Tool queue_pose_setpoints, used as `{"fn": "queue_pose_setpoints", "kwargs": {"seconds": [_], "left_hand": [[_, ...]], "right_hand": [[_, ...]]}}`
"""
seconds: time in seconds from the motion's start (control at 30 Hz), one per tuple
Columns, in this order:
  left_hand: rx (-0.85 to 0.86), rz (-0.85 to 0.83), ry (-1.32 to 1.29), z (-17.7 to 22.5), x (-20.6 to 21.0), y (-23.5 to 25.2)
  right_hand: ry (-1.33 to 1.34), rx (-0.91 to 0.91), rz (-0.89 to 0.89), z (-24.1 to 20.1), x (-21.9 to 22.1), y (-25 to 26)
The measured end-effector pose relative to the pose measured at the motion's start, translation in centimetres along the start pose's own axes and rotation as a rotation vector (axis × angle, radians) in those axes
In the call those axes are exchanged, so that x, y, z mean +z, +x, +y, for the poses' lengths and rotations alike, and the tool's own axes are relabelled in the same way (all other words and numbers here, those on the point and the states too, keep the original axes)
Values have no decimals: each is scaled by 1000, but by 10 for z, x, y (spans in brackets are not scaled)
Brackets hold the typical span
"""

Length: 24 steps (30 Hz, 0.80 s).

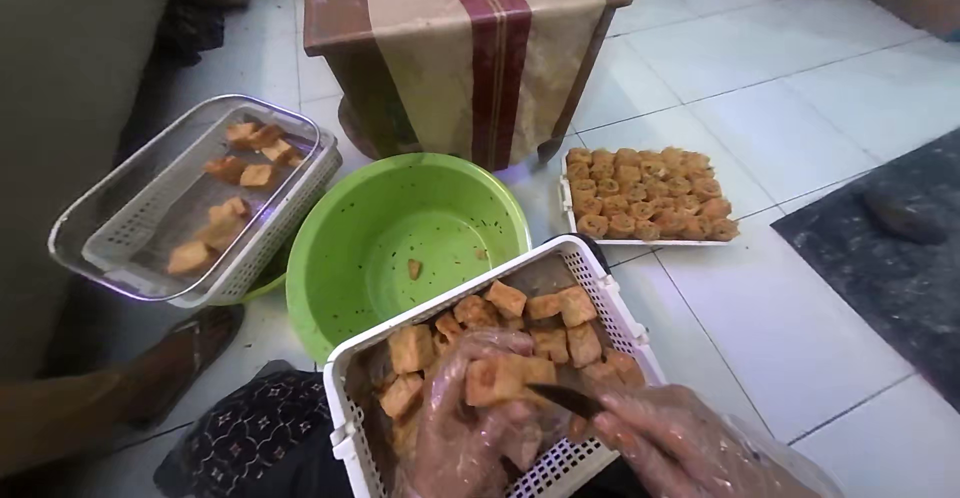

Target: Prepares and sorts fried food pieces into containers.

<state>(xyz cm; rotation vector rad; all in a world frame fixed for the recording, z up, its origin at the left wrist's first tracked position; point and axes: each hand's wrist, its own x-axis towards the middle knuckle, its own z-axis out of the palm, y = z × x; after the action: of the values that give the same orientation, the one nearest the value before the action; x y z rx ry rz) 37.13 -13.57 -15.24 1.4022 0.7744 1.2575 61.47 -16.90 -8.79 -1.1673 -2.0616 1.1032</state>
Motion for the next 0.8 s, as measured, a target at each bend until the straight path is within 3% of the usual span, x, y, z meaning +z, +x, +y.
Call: {"fn": "queue_pose_setpoints", "kwargs": {"seconds": [0.1,0.2,0.33,0.43,0.63,0.8], "left_hand": [[-107,223,-189,1,10,-5],[-180,378,-220,4,14,-3],[-43,273,-48,-3,4,-8],[-37,197,66,4,1,-9],[59,-105,249,3,-6,-1],[137,-147,290,-2,0,8]], "right_hand": [[-31,64,-66,-10,6,1],[-20,105,-98,-19,7,2],[-59,200,-124,-30,1,4],[-88,235,-188,-30,-2,5],[-59,228,-280,-31,2,11],[-89,302,-340,-27,-1,10]]}}
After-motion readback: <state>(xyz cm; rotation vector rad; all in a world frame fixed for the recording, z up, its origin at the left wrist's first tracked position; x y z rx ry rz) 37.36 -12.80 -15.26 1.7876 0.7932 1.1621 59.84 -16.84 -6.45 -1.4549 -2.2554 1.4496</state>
